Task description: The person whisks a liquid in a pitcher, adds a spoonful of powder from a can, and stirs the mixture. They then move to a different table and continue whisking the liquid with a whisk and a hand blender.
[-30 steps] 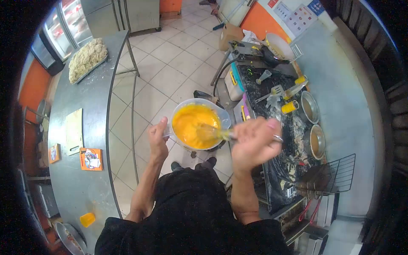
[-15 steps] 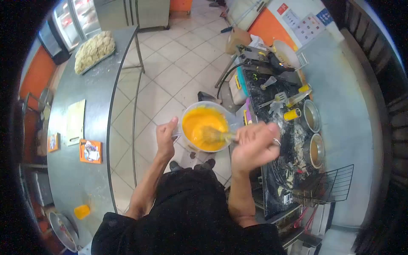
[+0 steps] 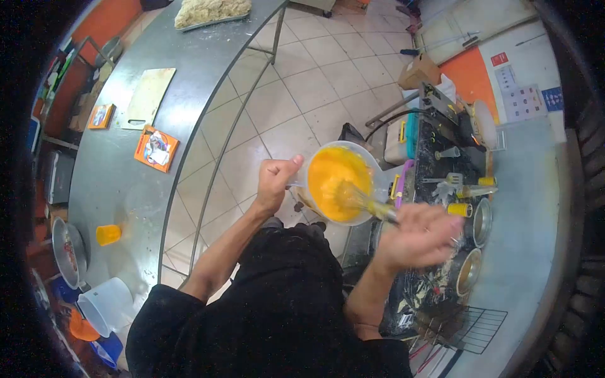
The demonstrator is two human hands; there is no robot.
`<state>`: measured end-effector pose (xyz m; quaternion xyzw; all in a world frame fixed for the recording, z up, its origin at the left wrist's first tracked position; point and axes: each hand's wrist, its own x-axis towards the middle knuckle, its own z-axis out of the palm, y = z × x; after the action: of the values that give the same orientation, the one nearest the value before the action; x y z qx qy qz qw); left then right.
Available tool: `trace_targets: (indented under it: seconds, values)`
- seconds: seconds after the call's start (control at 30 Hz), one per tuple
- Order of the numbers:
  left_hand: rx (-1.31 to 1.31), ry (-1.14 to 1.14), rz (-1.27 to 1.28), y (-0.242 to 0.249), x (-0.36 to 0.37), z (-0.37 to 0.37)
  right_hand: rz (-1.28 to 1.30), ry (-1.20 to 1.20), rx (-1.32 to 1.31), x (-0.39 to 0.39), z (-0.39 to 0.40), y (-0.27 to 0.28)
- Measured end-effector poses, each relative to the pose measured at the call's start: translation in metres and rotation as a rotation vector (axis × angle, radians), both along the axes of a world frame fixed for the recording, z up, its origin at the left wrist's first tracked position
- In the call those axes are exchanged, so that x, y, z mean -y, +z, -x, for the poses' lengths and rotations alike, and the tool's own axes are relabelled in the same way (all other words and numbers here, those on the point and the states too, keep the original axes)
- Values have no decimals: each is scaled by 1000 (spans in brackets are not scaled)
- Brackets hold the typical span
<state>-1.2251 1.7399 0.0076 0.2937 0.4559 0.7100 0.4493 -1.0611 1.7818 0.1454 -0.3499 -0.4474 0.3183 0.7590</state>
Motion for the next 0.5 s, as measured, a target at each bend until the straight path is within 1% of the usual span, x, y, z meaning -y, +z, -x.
trace_targets:
  seconds: [0.03,0.1,0.13,0.2,0.23,0.27,0.33,0.4,0.47,0.5]
  values:
    - [-10,-3,-9,0,2,2,-4,-8,4,-1,5,-8]
    - [-60,4,-19,1,1,1,111,198,113,-5,21,-28]
    - [-111,33,-23,0,-1,3,99,203,112,-6,17,-21]
    - [-80,52,10,-5,1,8,33,127,-29,1,5,5]
    - [-44,63,10,-7,3,9,14,40,-49,-1,7,10]
    - [-9,69,13,-9,4,9,17,35,-48,-4,11,-2]
    - [-59,65,31,-10,1,6,116,169,82,-11,21,-38]
    - [-109,82,38,-10,-5,7,111,184,103,-2,18,-9]
    - [-26,67,14,-9,0,8,-25,38,-9,4,7,16]
    - [-20,57,26,-6,0,4,-71,-59,17,0,9,10]
